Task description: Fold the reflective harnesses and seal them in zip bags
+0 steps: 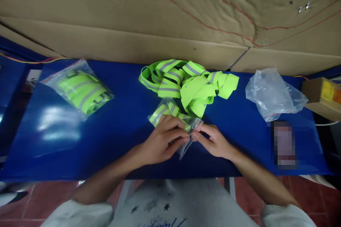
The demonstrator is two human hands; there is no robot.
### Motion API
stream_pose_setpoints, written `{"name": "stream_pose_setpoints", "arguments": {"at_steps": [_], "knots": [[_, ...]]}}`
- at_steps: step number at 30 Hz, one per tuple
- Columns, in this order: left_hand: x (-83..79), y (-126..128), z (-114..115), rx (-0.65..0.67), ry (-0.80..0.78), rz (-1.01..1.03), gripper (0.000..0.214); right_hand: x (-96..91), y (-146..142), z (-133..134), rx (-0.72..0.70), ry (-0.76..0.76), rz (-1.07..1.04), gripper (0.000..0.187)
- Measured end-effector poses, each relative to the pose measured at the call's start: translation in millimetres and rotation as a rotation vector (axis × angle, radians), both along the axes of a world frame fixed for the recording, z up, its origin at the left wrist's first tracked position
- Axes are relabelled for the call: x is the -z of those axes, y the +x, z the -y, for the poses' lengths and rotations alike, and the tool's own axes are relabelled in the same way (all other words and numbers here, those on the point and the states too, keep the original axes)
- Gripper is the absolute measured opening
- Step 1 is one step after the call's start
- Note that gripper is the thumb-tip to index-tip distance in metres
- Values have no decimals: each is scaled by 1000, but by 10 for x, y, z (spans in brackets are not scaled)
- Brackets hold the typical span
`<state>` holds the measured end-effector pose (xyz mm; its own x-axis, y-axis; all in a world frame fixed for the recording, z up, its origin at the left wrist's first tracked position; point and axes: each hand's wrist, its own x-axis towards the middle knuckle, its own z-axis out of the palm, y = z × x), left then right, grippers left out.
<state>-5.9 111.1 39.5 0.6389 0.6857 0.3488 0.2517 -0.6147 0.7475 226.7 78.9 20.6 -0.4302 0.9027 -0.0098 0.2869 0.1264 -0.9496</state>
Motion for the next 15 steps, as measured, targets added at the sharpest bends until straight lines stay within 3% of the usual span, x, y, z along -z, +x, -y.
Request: {"name": "stream_pose_setpoints", "arguments": {"at_steps": [3,5,7,9,12,15], "knots": [[-67,-96,-55,-168,-93,173,8,7,56,-47,57,103,113,24],[-88,-142,-64,-268,-64,219,9,8,73,-54,95,153,145,26],[-81,-154,-54,-255,57,176,8,9,72,-43,118,182,151,27],[-58,-144,-51,-151,242,59,8,17,64,-30,135,187,175,27],[-14,-136,-102,-5,437,-237,55,42,58,-30,141,179,198,27],[36,-158,-197,33,376,-512,91,53,56,-41,162,171,203,28]]}}
